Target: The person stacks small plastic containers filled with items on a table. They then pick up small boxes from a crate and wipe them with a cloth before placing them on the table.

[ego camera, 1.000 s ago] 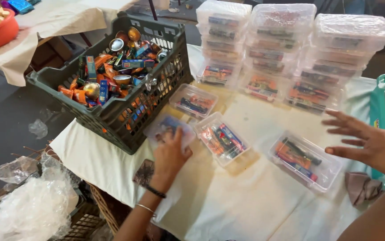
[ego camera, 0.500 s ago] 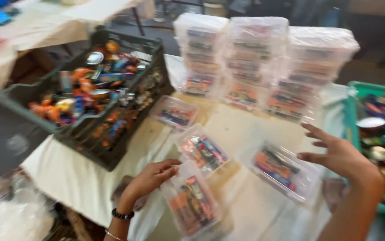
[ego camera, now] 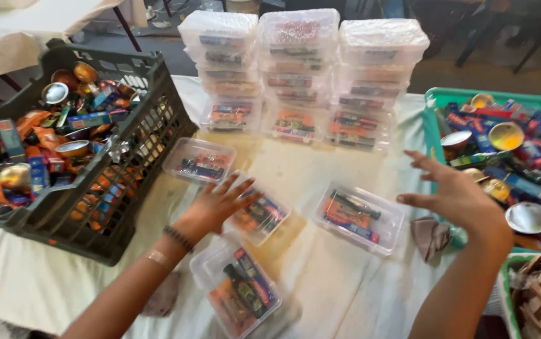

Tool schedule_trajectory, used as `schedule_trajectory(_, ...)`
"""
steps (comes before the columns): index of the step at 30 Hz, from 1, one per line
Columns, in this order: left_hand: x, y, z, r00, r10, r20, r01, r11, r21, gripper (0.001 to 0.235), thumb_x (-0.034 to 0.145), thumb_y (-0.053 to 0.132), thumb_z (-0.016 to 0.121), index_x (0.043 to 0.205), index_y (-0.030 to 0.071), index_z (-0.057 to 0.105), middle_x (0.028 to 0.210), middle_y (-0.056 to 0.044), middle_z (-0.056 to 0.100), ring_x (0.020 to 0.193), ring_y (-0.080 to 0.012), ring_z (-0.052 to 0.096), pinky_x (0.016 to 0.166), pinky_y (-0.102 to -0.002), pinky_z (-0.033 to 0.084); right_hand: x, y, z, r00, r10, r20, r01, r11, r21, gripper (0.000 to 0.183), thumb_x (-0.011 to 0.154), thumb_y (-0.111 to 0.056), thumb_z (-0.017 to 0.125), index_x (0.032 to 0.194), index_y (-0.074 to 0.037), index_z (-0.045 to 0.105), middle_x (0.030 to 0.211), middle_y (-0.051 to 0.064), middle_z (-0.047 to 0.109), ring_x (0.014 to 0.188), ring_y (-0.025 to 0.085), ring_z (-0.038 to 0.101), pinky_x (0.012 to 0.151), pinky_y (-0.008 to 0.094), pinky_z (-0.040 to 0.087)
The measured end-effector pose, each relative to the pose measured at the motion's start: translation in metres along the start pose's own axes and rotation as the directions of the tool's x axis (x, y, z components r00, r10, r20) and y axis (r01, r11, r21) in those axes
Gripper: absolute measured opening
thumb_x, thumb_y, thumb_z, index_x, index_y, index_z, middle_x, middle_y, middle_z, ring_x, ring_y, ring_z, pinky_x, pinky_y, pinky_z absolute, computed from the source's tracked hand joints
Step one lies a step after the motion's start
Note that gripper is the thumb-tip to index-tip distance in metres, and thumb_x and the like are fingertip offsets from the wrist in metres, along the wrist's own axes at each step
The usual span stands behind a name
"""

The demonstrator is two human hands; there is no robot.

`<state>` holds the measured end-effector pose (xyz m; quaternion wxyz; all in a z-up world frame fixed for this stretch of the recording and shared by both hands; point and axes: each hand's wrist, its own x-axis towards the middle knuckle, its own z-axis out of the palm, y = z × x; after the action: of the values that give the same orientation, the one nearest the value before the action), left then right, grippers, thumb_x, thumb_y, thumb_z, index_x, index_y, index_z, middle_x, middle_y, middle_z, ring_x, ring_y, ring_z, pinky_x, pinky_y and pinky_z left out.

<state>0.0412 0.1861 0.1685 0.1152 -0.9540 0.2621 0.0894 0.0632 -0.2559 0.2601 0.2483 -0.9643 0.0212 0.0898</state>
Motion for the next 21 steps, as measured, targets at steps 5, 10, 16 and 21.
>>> schedule_trajectory(5, 0.051, 0.000, -0.026, 0.990, 0.100, 0.104, -0.102, 0.995, 0.017, 0.143, 0.048, 0.034, 0.101, 0.161, 0.034, 0.014, 0.163, -0.006, 0.030, 0.151, -0.0323, 0.028, 0.114, -0.060, 0.033, -0.020, -0.010, -0.004, 0.995, -0.023, -0.098, 0.023, 1.000, -0.009, 0.098, 0.069, -0.040, 0.092, 0.155, -0.038, 0.044, 0.146, 0.005, 0.062, 0.132, 0.025, 0.060, 0.107, 0.045, 0.050)
schedule_trajectory(10, 0.117, -0.026, -0.069, 0.999, 0.024, 0.027, -0.024, 1.000, -0.011, 0.143, 0.047, 0.046, 0.102, 0.161, 0.031, 0.018, 0.158, -0.013, 0.035, 0.148, -0.0350, 0.032, 0.112, -0.067, 0.031, -0.026, -0.011, -0.008, 0.996, -0.069, -0.060, 0.069, 0.998, -0.017, 0.098, 0.070, -0.041, 0.092, 0.155, -0.036, 0.043, 0.142, 0.007, 0.064, 0.131, 0.024, 0.061, 0.106, 0.043, 0.051)
schedule_trajectory(16, 0.165, -0.049, -0.103, 0.974, -0.164, -0.154, 0.159, 0.986, -0.043, 0.142, 0.048, 0.044, 0.100, 0.163, 0.027, 0.018, 0.160, -0.018, 0.035, 0.149, -0.0372, 0.032, 0.113, -0.066, 0.031, -0.030, -0.009, -0.011, 0.993, -0.067, -0.095, 0.075, 0.994, 0.085, 0.096, 0.070, -0.035, 0.088, 0.155, -0.035, 0.043, 0.142, 0.005, 0.064, 0.130, 0.023, 0.062, 0.100, 0.043, 0.053)
schedule_trajectory(21, 0.151, -0.021, -0.090, 0.987, -0.127, 0.101, 0.129, 0.992, -0.013, 0.144, 0.050, 0.050, 0.101, 0.162, 0.033, 0.011, 0.169, -0.012, 0.019, 0.154, -0.0365, 0.018, 0.118, -0.070, 0.018, -0.029, -0.004, -0.013, 0.987, -0.044, -0.152, 0.045, 0.999, 0.008, 0.096, 0.073, -0.036, 0.091, 0.156, -0.036, 0.042, 0.144, 0.007, 0.062, 0.132, 0.025, 0.059, 0.105, 0.043, 0.050)
